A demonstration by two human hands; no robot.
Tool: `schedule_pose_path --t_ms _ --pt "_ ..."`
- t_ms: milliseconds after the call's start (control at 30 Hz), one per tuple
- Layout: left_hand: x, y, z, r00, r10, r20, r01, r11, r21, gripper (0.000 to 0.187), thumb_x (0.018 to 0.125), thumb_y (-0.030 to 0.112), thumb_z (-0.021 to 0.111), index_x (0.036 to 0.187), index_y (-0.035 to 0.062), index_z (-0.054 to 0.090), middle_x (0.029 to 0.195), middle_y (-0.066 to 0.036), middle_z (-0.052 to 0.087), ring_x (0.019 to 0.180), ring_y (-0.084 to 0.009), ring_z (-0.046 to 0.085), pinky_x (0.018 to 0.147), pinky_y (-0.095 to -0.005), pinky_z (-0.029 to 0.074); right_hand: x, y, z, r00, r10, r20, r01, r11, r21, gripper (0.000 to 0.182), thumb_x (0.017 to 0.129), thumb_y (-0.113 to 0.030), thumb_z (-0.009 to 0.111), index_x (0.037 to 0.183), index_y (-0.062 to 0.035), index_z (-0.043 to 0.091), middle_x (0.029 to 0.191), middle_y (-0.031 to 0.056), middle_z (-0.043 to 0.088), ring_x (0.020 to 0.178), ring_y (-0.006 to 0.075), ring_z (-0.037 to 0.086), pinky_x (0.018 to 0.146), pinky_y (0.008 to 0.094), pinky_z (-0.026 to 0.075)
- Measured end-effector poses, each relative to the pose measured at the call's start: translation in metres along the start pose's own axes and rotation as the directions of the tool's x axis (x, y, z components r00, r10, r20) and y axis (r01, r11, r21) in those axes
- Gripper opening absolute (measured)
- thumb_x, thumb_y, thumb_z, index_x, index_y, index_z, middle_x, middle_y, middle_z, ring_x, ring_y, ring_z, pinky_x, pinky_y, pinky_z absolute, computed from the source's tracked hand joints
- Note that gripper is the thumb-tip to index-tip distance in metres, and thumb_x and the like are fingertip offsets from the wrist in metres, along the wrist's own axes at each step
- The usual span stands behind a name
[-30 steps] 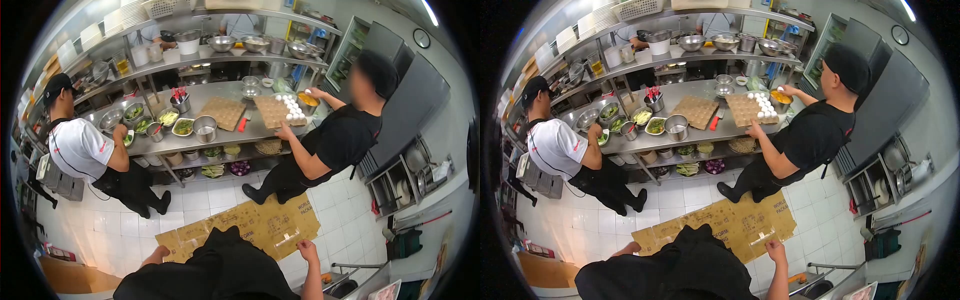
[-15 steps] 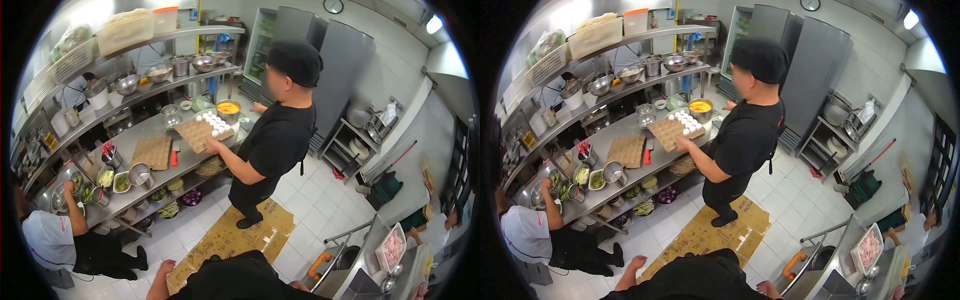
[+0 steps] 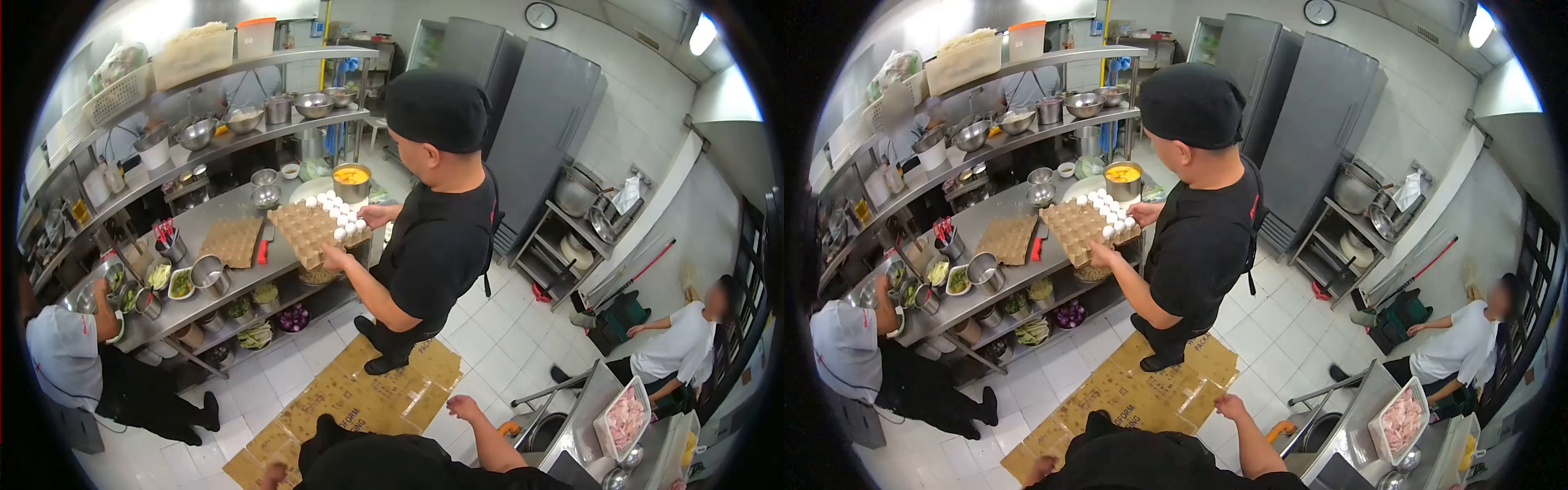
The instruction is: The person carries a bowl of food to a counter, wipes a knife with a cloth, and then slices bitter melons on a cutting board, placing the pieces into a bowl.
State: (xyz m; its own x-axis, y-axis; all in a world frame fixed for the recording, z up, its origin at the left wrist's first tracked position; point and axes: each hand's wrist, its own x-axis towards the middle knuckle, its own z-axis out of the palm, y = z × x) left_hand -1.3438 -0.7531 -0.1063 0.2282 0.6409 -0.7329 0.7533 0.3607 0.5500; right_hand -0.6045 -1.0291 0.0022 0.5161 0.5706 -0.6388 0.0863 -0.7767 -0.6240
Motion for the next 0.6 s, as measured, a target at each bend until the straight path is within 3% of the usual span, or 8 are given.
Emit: schedule_pose_path --t_ms 167,200,233,267,400,467,533,600 --pt "-0.107 -0.023 0.094 0.994 -0.042 0.104 0.039 0.999 0.031 0.032 0.1 0.031 0.066 0.109 0.0047 0.081 0.089 -0.014 0.078 0.085 -0.0258 0.076 0.071 -0.0476 0.059 -0.004 0.042 0.001 0.988 0.073 0.137 -0.076 0.997 0.019 0.027 0.102 -0.014 0.07 0.127 -0.0045 0.073 0.121 0.0132 0.08 0.094 0.0284 0.081 0.07 0.0441 0.065" --pt "-0.125 -0.032 0.103 0.994 -0.055 0.095 0.054 0.998 0.015 0.032 0.1 0.032 0.066 0.109 0.0044 0.081 0.09 -0.015 0.078 0.085 -0.026 0.076 0.072 -0.0474 0.059 0.033 0.115 0.005 0.885 -0.098 0.454 0.281 0.892 -0.354 0.033 0.095 -0.018 0.076 0.126 -0.0077 0.074 0.131 0.0111 0.076 0.11 0.0295 0.074 0.083 0.0469 0.063" --pt "-0.142 -0.042 0.112 0.994 -0.07 0.082 0.071 0.998 -0.004 0.033 0.1 0.033 0.066 0.11 0.0042 0.081 0.09 -0.015 0.078 0.086 -0.0262 0.076 0.073 -0.0472 0.059 0.06 0.172 0.007 0.659 -0.255 0.708 0.692 0.574 -0.437 0.04 0.088 -0.022 0.082 0.126 -0.0109 0.075 0.141 0.0089 0.071 0.125 0.0306 0.068 0.096 0.0496 0.06" --pt "-0.156 -0.053 0.119 0.994 -0.089 0.064 0.09 0.996 -0.023 0.034 0.101 0.033 0.067 0.111 0.004 0.081 0.091 -0.015 0.079 0.087 -0.0264 0.076 0.074 -0.047 0.059 0.047 0.169 0.01 0.528 -0.018 0.849 0.849 -0.035 -0.528 0.047 0.079 -0.032 0.091 0.123 -0.0186 0.079 0.146 0.0034 0.067 0.144 0.0288 0.057 0.113 0.048 0.055" --pt "-0.182 -0.105 0.142 0.986 -0.166 -0.027 0.164 0.985 -0.056 0.038 0.101 0.036 0.068 0.114 0.003 0.081 0.094 -0.016 0.08 0.09 -0.0273 0.077 0.077 -0.046 0.06 -0.042 0.152 0.041 0.823 0.17 0.542 0.133 0.87 -0.474 0.036 0.102 -0.025 0.065 0.135 -0.0141 0.073 0.129 0.0057 0.075 0.111 0.0279 0.072 0.086 0.0505 0.064" --pt "-0.167 -0.136 0.139 0.982 -0.154 -0.113 0.155 0.988 0.0 0.04 0.101 0.038 0.069 0.116 0.0026 0.081 0.095 -0.017 0.081 0.091 -0.0277 0.077 0.079 -0.0456 0.06 -0.058 0.141 0.048 0.811 0.181 0.557 0.167 0.84 -0.516 0.035 0.107 -0.026 0.06 0.138 -0.0121 0.071 0.125 0.0065 0.077 0.102 0.0278 0.076 0.079 0.0519 0.066" --pt "-0.15 -0.147 0.123 0.94 -0.226 -0.257 0.177 0.963 -0.202 0.035 0.104 0.035 0.068 0.116 0.0044 0.079 0.095 -0.011 0.077 0.086 -0.0238 0.073 0.074 -0.0416 0.059 -0.13 0.044 0.048 0.936 0.209 0.284 0.101 0.614 -0.783 0.055 0.09 -0.05 0.068 0.125 -0.0093 0.08 0.139 0.0144 0.074 0.129 0.0394 0.069 0.108 0.0491 0.055" --pt "-0.15 -0.111 0.097 0.899 -0.294 -0.325 0.153 0.906 -0.395 0.029 0.105 0.03 0.067 0.116 0.006 0.077 0.092 -0.005 0.073 0.078 -0.0187 0.068 0.067 -0.0361 0.057 -0.054 0.078 0.056 0.654 0.061 0.754 0.682 0.385 -0.622 0.034 0.084 -0.032 0.081 0.113 -0.014 0.082 0.124 0.0095 0.077 0.114 0.0328 0.073 0.091 0.0468 0.061"
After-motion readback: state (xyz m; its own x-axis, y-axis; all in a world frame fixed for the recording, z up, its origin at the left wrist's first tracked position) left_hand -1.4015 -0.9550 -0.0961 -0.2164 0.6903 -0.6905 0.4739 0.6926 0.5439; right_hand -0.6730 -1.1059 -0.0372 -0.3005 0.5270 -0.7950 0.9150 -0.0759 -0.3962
